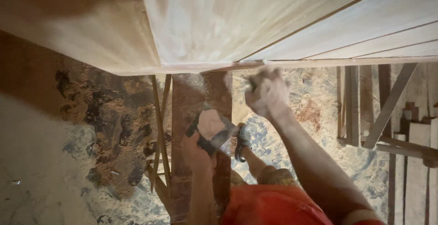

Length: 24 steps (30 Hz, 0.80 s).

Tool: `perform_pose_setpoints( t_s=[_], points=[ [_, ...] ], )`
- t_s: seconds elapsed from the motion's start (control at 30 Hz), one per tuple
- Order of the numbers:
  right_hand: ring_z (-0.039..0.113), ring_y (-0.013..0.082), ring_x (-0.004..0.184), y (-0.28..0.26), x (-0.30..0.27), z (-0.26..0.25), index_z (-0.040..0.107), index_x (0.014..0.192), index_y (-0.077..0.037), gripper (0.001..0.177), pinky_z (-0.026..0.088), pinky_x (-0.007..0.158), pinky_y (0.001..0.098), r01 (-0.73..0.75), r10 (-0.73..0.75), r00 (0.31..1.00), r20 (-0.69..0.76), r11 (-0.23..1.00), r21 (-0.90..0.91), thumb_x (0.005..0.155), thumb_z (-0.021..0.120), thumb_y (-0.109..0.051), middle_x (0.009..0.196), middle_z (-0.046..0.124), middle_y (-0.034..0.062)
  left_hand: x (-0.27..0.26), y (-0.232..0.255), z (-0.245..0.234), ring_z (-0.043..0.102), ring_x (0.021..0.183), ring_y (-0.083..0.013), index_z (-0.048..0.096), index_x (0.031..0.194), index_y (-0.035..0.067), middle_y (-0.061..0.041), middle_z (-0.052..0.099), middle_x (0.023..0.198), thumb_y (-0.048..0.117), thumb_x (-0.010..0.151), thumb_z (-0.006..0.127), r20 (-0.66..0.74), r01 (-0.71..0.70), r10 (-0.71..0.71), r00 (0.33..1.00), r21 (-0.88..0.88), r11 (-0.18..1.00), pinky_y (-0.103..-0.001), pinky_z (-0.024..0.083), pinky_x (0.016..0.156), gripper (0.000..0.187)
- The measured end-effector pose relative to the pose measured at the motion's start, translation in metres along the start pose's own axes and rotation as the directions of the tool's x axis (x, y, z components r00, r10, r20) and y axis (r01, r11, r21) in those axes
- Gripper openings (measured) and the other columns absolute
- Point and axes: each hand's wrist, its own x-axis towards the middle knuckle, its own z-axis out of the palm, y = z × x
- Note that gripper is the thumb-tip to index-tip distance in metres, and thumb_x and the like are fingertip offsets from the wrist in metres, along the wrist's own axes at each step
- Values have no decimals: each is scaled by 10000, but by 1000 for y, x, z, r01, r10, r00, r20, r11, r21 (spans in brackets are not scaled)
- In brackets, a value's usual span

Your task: The person sands the edges and surfaces of a wooden structure using a sanding block and sandpaper. They repeatedly apply sandpaper to the block and smooth the wood, working on different sections of the frame.

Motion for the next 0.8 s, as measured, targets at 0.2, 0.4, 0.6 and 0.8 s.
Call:
perform_pose_setpoints(
  t_s=[0.2, 0.4, 0.6, 0.8],
  points=[
    [583, 310, 1296, 26, -67, 2, 682, 1335, -116, 492, 431, 1140, 452, 329, -279, 940, -199, 895, 302, 866, 531, -108, 1374, 663, 131, 9, -1, -12, 604, 1064, -263, 664, 1148, -11, -154, 633, 1141, 133, 1016, 554, 491, -735, 563, 664, 567, 372, -404, 500, 918, 224],
    [638, 301, 1139, 8, -134, -29, 707, 1228, 36, 397, 562, 915, 380, 598, -502, 801, -326, 701, 390, 836, 650, 18, 1288, 703, 188, -13, 33, 22, 607, 1005, -272, 660, 1152, -23, -188, 627, 1130, 132, 989, 506, 351, -339, 229, 908, 294, 894, -408, 512, 865, 273],
    [622, 323, 1122, 0, -151, -58, 708, 1194, 55, 394, 560, 913, 397, 659, -570, 747, -342, 705, 263, 805, 673, 4, 1237, 717, 200, -48, 64, 60, 482, 536, -276, 647, 993, -149, -247, 573, 705, 73, 965, 449, 420, -295, 95, 902, 441, 848, -454, 356, 497, 298],
    [652, 330, 1056, 0, -158, -54, 702, 1193, 75, 323, 570, 877, 385, 649, -540, 755, -372, 698, 304, 885, 639, 2, 1211, 728, 226, -82, 85, 101, 557, 561, -155, 633, 1252, -72, -98, 629, 775, 90, 932, 382, 614, -686, 418, 670, 296, 665, -304, 476, 471, 438]
  ],
)
